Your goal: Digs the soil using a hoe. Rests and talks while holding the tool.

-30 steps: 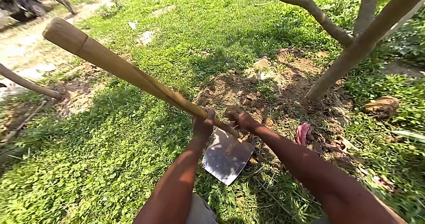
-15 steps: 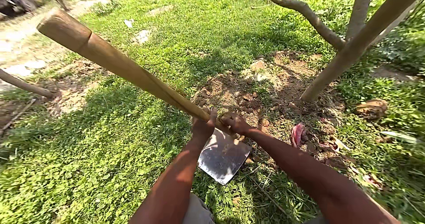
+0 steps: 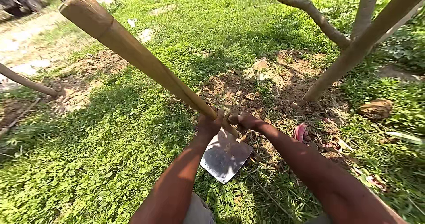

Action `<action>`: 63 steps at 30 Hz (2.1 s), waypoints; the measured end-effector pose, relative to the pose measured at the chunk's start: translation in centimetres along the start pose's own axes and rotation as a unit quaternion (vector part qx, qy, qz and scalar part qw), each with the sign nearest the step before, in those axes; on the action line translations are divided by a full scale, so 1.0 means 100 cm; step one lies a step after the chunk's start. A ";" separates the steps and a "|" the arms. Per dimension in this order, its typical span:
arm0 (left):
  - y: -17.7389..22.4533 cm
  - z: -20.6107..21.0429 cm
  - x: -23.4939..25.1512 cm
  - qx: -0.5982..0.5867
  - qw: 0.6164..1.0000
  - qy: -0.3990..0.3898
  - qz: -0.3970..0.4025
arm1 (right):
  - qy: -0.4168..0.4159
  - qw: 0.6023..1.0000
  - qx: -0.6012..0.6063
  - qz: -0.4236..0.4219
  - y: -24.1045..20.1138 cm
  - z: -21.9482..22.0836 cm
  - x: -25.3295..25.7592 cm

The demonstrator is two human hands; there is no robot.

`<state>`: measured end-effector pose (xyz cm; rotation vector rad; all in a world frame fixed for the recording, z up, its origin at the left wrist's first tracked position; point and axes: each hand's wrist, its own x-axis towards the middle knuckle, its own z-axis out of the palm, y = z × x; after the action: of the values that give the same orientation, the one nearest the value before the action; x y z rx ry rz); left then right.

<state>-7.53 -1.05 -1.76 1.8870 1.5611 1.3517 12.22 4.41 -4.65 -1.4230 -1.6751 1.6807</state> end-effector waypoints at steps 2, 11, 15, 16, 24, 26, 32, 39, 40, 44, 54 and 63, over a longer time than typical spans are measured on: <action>0.000 0.002 -0.001 -0.022 1.000 -0.003 0.009 | -0.028 0.999 -0.025 0.001 0.003 0.001 0.002; -0.007 -0.001 0.000 -0.034 0.999 -0.014 -0.011 | -0.002 1.000 0.020 0.002 -0.002 -0.012 -0.004; -0.005 -0.002 0.001 -0.029 0.999 -0.016 -0.022 | -0.028 1.000 -0.004 -0.001 -0.003 -0.010 -0.005; -0.004 -0.002 0.000 -0.023 0.999 -0.015 -0.022 | -0.041 0.999 -0.024 0.003 -0.002 -0.006 -0.005; 0.000 -0.002 -0.003 -0.008 1.000 -0.020 0.009 | 0.139 0.979 0.147 -0.016 -0.023 -0.003 -0.003; 0.001 0.000 -0.003 -0.011 0.999 -0.027 0.017 | 0.197 0.959 0.203 -0.017 -0.030 0.001 -0.002; -0.002 0.003 -0.004 -0.001 0.997 -0.048 0.056 | -0.033 0.997 -0.012 -0.062 -0.009 0.012 -0.009; 0.003 -0.001 -0.004 0.016 0.998 -0.040 0.054 | 0.122 0.981 0.151 0.005 -0.020 -0.003 -0.002; 0.004 -0.001 -0.004 0.014 0.997 -0.044 0.056 | 0.163 0.970 0.181 0.002 -0.022 -0.005 -0.001; 0.004 0.003 -0.003 -0.019 0.998 -0.038 0.055 | 0.235 0.957 0.167 -0.012 -0.021 -0.006 -0.002; 0.000 -0.004 -0.004 0.005 0.999 -0.028 0.021 | 0.001 1.000 0.005 0.004 -0.006 0.007 -0.001; 0.002 0.003 0.000 0.000 0.999 -0.029 0.014 | 0.209 0.972 0.099 -0.038 -0.006 -0.001 0.002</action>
<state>-7.18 -1.08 -1.74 1.9368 1.5124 1.2961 11.99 4.75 -4.13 -1.4700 -1.2749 1.3458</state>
